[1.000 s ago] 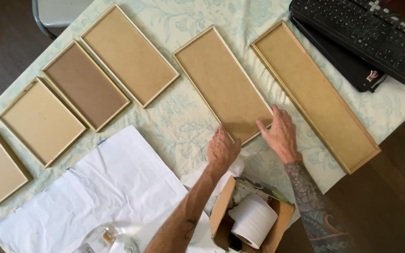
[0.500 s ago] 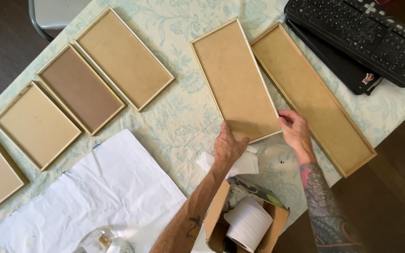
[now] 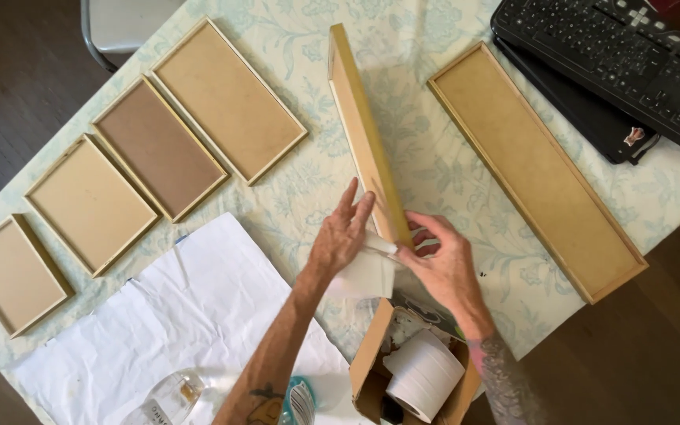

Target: Cleaning glass panes with spray cleaner and paper towels and preparing them for assembly into picture frames.

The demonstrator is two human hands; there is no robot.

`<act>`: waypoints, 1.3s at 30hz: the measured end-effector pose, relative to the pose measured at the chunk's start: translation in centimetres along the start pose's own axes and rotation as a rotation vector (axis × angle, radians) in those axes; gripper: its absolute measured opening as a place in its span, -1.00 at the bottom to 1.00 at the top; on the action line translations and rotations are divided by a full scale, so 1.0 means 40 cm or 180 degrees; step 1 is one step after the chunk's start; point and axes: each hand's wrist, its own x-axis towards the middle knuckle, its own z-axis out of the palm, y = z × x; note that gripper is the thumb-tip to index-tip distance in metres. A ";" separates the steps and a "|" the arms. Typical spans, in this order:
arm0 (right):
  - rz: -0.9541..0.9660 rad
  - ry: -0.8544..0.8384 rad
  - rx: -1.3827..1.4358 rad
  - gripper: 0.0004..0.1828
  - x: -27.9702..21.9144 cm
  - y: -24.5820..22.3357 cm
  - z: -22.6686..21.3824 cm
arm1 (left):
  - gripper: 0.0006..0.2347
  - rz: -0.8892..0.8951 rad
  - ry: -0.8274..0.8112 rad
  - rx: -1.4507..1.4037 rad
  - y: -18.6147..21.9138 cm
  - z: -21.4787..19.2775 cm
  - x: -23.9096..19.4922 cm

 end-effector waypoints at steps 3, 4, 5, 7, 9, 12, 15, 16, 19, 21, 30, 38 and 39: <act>0.0280 -0.0227 -0.0114 -0.36 0.002 -0.063 0.024 | -0.34 0.0130 -0.0018 -0.0086 -0.034 -0.020 0.028; 0.0421 -0.0290 -0.0186 -0.38 -0.001 -0.081 0.032 | -0.34 0.0121 -0.0050 -0.0100 -0.037 -0.027 0.030; 0.0416 -0.0300 -0.0189 -0.38 0.000 -0.088 0.036 | -0.34 0.0118 -0.0041 -0.0106 -0.040 -0.032 0.030; 0.0500 -0.0296 -0.0279 -0.38 0.001 -0.102 0.041 | -0.35 0.0096 -0.0150 -0.0144 -0.044 -0.040 0.032; 0.0495 -0.0286 -0.0233 -0.39 -0.006 -0.122 0.047 | -0.37 0.0135 -0.0141 -0.0161 -0.068 -0.038 0.041; 0.0524 -0.0255 -0.0175 -0.40 -0.014 -0.135 0.058 | -0.39 0.0211 -0.0132 -0.0167 -0.038 -0.051 0.020; 0.0554 -0.0229 -0.0139 -0.39 -0.019 -0.136 0.069 | -0.41 0.0270 -0.0099 -0.0141 -0.046 -0.052 0.020; 0.0562 -0.0216 -0.0111 -0.39 -0.020 -0.137 0.075 | -0.41 0.0291 -0.0078 -0.0114 -0.061 -0.052 0.027; 0.0571 -0.0196 -0.0061 -0.38 -0.025 -0.143 0.076 | -0.42 0.0246 -0.0082 -0.0079 -0.031 -0.062 0.012; 0.0546 -0.0152 -0.0152 -0.40 -0.030 -0.163 0.077 | -0.44 0.0313 -0.0020 -0.0119 -0.055 -0.044 0.041; 0.0171 0.0170 -0.0480 -0.47 -0.006 -0.093 0.050 | -0.63 0.0177 0.0325 0.0023 -0.363 -0.048 0.183; -0.0252 0.0556 -0.0536 -0.59 0.067 0.085 0.039 | -0.69 0.0095 0.0192 -0.0622 -0.473 -0.049 0.239; -0.0222 0.0569 -0.0302 -0.61 0.069 0.098 0.031 | -0.68 0.0115 0.0203 -0.0601 -0.486 -0.045 0.243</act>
